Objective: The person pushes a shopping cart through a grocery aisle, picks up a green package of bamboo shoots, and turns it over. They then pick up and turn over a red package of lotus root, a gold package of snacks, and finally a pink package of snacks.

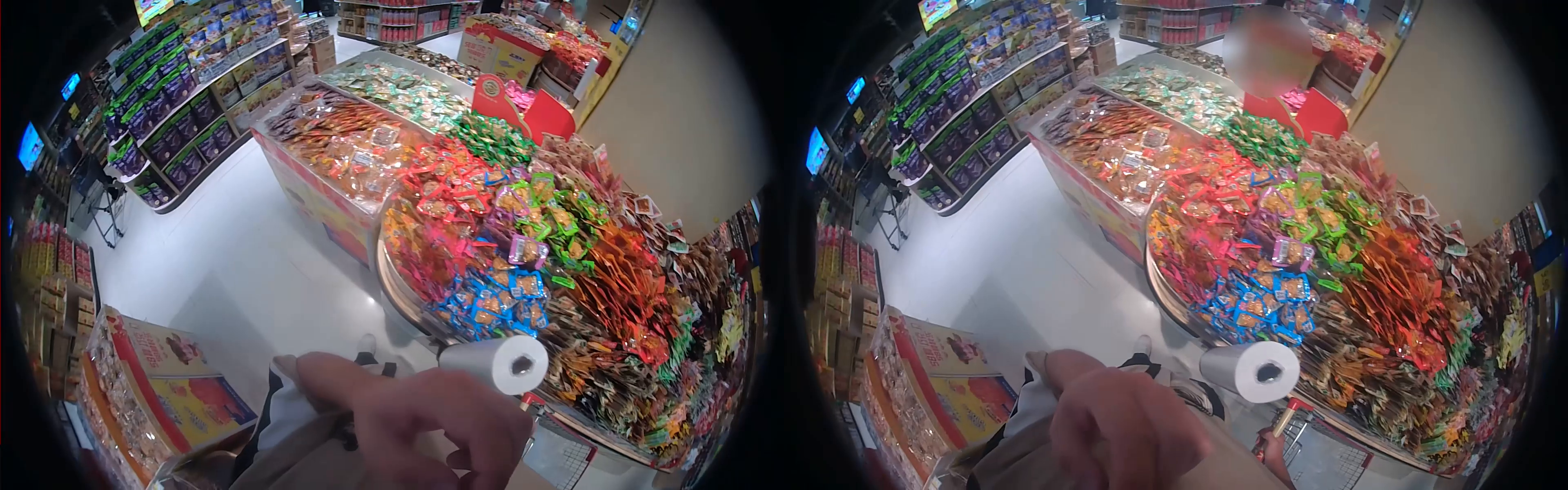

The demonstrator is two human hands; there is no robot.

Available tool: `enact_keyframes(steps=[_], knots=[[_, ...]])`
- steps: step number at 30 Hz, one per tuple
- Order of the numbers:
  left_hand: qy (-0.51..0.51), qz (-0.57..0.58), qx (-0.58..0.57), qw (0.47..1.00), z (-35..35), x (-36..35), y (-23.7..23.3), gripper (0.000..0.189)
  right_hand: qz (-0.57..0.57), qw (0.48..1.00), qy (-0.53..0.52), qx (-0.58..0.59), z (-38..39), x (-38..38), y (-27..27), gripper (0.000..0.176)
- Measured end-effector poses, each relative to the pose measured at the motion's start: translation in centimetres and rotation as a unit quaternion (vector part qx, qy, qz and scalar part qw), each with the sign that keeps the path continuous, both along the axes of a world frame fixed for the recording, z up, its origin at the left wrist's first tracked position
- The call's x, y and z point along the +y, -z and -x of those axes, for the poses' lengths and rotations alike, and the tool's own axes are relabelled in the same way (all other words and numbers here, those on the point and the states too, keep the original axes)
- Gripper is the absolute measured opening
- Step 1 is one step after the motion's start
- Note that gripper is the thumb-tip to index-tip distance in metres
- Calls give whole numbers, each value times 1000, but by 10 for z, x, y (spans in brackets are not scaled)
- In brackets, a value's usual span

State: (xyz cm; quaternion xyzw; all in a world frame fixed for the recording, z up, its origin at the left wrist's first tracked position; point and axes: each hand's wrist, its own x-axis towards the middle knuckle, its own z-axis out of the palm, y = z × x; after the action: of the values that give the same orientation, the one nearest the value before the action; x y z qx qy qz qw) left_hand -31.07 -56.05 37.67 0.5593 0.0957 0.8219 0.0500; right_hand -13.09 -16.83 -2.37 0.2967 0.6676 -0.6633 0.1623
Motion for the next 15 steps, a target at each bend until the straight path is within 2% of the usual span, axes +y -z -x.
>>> enact_keyframes(steps=[5,6,8,9,10,12,13,15], knots=[[-9,64,-8,998,14,-55,-11,18,-12,997,18,-76,14,-32,-32,15],[-13,69,-7,998,17,-65,-12,18,-21,998,27,-53,14,-33,-25,15],[-21,27,11,999,24,-72,-5,21,-41,998,47,-13,8,-36,-15,14],[-22,6,22,999,28,-76,-2,22,-58,997,43,-24,17,-55,-39,13],[-17,-14,41,999,35,-80,-1,25,-106,993,35,-25,17,-59,-39,12],[0,2,18,1000,42,-95,1,18,-202,979,21,-22,6,-49,-16,12],[11,40,-25,999,42,-109,2,10,-112,989,63,-68,2,-38,-8,15],[0,81,-81,993,48,-123,9,14,-177,979,77,-73,0,-47,-6,16]])
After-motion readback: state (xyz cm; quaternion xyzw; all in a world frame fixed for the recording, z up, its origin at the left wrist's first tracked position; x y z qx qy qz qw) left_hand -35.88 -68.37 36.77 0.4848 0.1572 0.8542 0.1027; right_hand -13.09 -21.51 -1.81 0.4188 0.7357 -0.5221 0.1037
